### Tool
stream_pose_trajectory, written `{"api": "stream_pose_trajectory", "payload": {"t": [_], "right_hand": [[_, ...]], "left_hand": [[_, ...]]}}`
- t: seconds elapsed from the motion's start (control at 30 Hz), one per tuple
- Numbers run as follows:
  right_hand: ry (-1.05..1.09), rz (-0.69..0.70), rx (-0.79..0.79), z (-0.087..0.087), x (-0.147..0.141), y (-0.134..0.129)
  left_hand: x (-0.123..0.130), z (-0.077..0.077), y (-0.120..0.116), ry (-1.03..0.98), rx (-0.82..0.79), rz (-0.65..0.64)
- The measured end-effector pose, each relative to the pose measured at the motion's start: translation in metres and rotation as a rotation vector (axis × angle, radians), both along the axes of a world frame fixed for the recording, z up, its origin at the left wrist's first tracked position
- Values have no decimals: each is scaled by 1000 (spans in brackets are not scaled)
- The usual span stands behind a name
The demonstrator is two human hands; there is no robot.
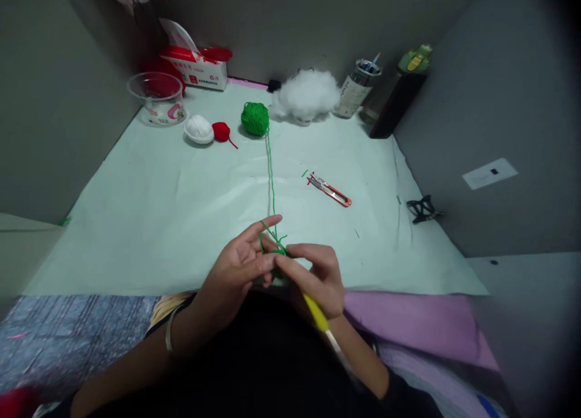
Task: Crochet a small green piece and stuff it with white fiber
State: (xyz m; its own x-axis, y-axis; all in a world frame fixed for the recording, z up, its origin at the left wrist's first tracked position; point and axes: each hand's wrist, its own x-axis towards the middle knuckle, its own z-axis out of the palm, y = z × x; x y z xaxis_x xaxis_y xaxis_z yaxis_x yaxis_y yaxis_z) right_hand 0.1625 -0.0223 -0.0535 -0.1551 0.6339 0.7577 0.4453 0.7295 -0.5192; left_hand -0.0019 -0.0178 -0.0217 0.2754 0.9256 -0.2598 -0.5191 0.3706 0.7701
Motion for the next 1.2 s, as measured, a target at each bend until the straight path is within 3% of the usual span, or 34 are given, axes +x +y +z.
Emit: {"api": "stream_pose_trajectory", "payload": {"t": [0.07,0.2,0.27,0.43,0.53,0.73,0.83,0.93,1.2], "right_hand": [[195,87,-152,7,-1,3],[653,230,-505,20,-4,10],[721,279,-577,21,-6,13],[564,238,-489,19,-9,12],[551,260,-490,18,-8,11],[770,347,-689,22,0,20],[843,361,-759,25,3,24],[833,397,-834,24,3,23],[553,284,-633,17,-1,14]], "left_hand": [[-4,3,4,-54,-60,-2],[-8,3,7,0,12,72],[-7,1,5,42,55,42],[-1,-5,2,194,136,96],[-1,-5,4,171,121,83],[-9,4,8,-103,-75,-127],[-9,4,8,-153,-57,-109],[-6,0,5,-73,20,-49],[-1,-3,0,79,114,-17]]}}
